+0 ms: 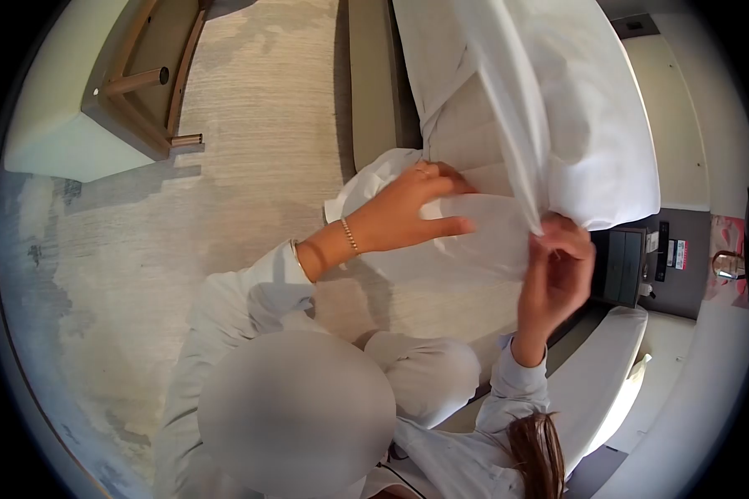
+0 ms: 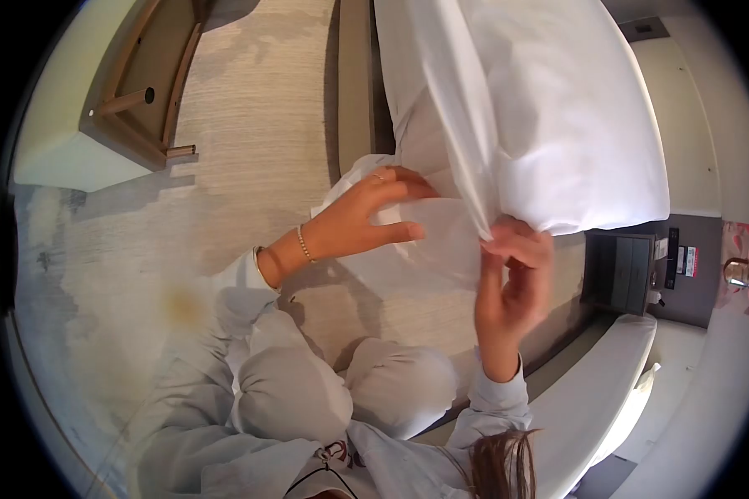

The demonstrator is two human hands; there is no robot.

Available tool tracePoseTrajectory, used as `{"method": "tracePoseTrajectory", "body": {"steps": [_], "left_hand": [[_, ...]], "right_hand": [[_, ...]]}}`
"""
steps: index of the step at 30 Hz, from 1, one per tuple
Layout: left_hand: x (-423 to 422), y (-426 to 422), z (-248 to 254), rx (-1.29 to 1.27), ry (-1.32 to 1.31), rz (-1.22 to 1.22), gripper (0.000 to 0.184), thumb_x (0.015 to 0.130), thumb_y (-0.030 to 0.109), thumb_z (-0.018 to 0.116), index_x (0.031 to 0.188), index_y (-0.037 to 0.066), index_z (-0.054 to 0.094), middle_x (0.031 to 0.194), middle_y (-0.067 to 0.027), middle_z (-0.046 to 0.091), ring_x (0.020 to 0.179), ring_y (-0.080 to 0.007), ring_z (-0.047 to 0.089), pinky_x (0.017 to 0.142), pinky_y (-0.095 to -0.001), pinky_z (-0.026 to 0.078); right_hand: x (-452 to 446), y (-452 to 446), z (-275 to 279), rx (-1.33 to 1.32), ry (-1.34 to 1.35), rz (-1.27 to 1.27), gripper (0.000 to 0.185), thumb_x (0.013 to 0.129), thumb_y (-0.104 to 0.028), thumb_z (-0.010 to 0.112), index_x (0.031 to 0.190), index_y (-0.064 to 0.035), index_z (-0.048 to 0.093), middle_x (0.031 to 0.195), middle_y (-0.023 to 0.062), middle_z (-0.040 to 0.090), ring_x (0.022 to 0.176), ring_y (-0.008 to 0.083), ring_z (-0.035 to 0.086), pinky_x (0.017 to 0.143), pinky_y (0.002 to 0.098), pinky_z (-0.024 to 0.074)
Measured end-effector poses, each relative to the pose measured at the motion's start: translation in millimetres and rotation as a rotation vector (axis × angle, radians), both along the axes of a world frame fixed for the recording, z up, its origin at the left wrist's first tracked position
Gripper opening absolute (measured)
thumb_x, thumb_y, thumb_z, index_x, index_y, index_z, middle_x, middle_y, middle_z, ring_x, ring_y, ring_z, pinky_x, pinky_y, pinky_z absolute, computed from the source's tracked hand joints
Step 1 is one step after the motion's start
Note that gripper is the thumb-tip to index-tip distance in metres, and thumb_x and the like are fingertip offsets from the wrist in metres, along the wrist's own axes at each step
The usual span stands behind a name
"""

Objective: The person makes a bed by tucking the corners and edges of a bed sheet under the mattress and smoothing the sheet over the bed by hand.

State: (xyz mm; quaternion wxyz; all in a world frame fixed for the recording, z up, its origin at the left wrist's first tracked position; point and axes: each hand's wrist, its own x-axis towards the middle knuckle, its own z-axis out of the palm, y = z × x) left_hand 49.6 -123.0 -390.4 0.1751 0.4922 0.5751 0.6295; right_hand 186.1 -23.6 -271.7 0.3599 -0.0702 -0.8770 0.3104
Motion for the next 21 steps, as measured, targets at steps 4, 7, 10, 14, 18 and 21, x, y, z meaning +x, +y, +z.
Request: {"method": "tracePoseTrajectory", "body": {"steps": [4,7,10,14,18,21], "left_hand": [[0,14,17,0.254,-0.593,-0.409,0.049,0.088,0.034,0.055,0.124,0.004,0.043,0.109,-0.0079,0.053,0.101,-0.0157,0.051,0.093,-0.0289,0.039],[3,15,16,0.132,-0.445,-0.475,0.051,0.089,0.037,0.054,0.124,0.002,0.043,0.109,-0.0083,0.053,0.102,-0.0157,0.051,0.093,-0.0291,0.038],[2,14,26,0.298,-0.696,-0.552,0.056,0.091,0.048,0.043,0.124,0.003,0.043,0.105,-0.0084,0.053,0.101,-0.0163,0.051,0.093,-0.0302,0.038],[-29,18,80,0.457,-0.776,-0.456,0.055,0.091,0.051,0.039,0.116,0.002,0.048,0.1,-0.0077,0.056,0.093,-0.0159,0.055,0.087,-0.0294,0.043],[-61,24,106,0.476,-0.771,-0.319,0.043,0.09,0.039,0.052,0.107,0.0,0.053,0.091,-0.0062,0.059,0.081,-0.0138,0.059,0.078,-0.0276,0.048],[-58,20,114,0.335,-0.786,-0.339,0.035,0.09,0.033,0.051,0.104,0.001,0.055,0.091,-0.005,0.059,0.082,-0.0131,0.058,0.082,-0.0282,0.046]], "right_hand": [[0,-9,24,-0.208,0.192,0.103,0.022,0.078,0.005,0.054,0.068,-0.0079,0.039,0.101,0.0167,0.053,0.098,0.0205,0.05,0.088,0.0316,0.0393],[-14,-32,40,-0.582,0.457,0.285,0.03,0.078,0.003,0.055,0.061,-0.0099,0.033,0.087,0.0141,0.049,0.088,0.0239,0.048,0.088,0.0377,0.0376],[-6,-22,31,-0.865,0.582,0.403,0.029,0.079,0.001,0.054,0.065,-0.0113,0.032,0.078,0.0124,0.046,0.081,0.0232,0.048,0.082,0.0336,0.0388],[-9,-22,24,-0.982,0.554,0.262,0.025,0.084,-0.003,0.051,0.073,-0.0133,0.031,0.075,0.0057,0.045,0.079,0.0171,0.047,0.08,0.0286,0.0366],[-6,-16,29,-1.0,0.451,0.186,0.017,0.089,-0.007,0.049,0.08,-0.0121,0.035,0.088,0.0009,0.045,0.087,0.0127,0.043,0.087,0.028,0.0325],[0,-14,32,-0.664,0.293,0.051,0.005,0.092,-0.01,0.044,0.092,-0.006,0.046,0.097,0.0007,0.045,0.096,0.0112,0.04,0.092,0.0258,0.0269]]}}
